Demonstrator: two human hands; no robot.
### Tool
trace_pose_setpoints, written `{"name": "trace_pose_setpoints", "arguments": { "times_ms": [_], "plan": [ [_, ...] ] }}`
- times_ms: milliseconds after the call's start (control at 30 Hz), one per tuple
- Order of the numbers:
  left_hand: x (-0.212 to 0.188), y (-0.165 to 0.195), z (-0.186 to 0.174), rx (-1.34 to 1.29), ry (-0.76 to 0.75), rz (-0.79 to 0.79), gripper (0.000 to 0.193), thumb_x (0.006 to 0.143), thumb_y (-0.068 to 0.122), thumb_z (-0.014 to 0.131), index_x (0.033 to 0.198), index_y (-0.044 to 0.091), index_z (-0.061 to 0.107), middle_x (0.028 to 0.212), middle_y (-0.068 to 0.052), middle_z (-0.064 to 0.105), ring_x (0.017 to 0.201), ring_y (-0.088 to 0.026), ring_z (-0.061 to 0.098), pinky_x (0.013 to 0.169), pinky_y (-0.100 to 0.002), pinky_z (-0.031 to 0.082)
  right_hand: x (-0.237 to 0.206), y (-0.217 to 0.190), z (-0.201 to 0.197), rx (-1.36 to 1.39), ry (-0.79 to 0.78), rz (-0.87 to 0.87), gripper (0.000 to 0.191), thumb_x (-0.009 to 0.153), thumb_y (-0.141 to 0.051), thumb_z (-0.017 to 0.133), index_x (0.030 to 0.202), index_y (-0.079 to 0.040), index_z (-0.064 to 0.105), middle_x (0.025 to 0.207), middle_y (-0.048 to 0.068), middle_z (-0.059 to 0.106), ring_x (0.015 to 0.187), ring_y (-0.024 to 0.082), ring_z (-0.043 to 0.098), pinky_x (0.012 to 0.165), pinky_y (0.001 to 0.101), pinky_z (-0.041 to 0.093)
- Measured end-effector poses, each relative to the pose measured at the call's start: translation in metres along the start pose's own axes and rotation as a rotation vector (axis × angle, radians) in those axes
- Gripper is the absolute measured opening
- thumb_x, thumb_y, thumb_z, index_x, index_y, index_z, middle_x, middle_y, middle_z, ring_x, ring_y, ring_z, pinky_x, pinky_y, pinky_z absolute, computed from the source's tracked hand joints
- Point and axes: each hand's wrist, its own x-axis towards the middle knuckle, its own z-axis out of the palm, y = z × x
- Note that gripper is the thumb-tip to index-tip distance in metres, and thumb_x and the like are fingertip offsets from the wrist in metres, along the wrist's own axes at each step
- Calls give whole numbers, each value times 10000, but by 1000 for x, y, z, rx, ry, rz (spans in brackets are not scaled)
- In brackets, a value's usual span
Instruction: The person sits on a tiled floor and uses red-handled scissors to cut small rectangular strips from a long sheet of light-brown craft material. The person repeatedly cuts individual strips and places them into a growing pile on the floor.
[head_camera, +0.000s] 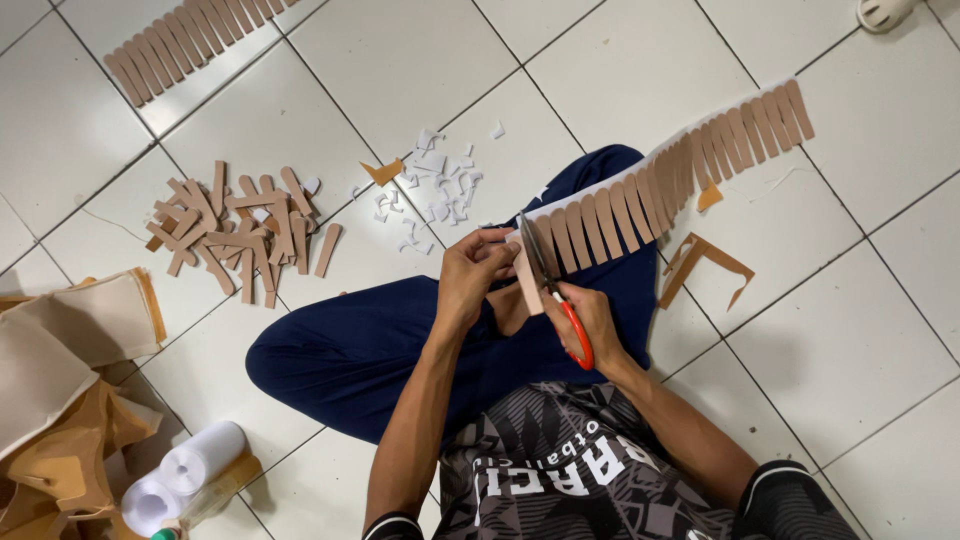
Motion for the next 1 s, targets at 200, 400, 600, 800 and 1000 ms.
{"name": "trace_pose_setpoints", "arguments": {
  "times_ms": [200,400,600,800,1000],
  "plan": [
    [-15,14,1,41,31,84,289,871,85,761,1114,-53,685,918,-116,762,821,-137,742,758,-245,624,9,-21,-7,-15,-43,-199,375,959,-290,661,1173,17,686,600,41,653,496,99,646,453,245,506],
    [-24,22,3,130,36,105,270,859,93,792,1048,-75,698,889,-131,758,810,-143,746,747,-247,627,8,-30,-8,-86,-29,-244,336,955,-241,664,1147,32,706,623,71,666,481,107,569,439,259,417],
    [-22,24,-16,247,-57,98,285,880,66,774,1118,-83,729,935,-137,763,811,-130,717,772,-249,611,3,-26,-11,-114,-50,-254,311,937,-255,686,1074,16,753,588,28,658,438,80,520,400,262,364],
    [-28,3,-8,-178,-22,244,415,883,29,690,1281,-9,577,1107,-63,701,946,-111,681,814,-259,594,4,-27,-6,-41,-26,-219,345,949,-306,670,1111,-10,746,557,26,634,407,70,508,375,244,362],
    [-37,-13,16,-163,149,358,249,973,55,718,1190,-52,660,1067,-120,717,948,-151,687,845,-274,589,12,-43,8,-22,-3,-308,381,974,-349,623,1136,-18,721,570,2,608,421,67,502,397,251,363]
  ]
}}
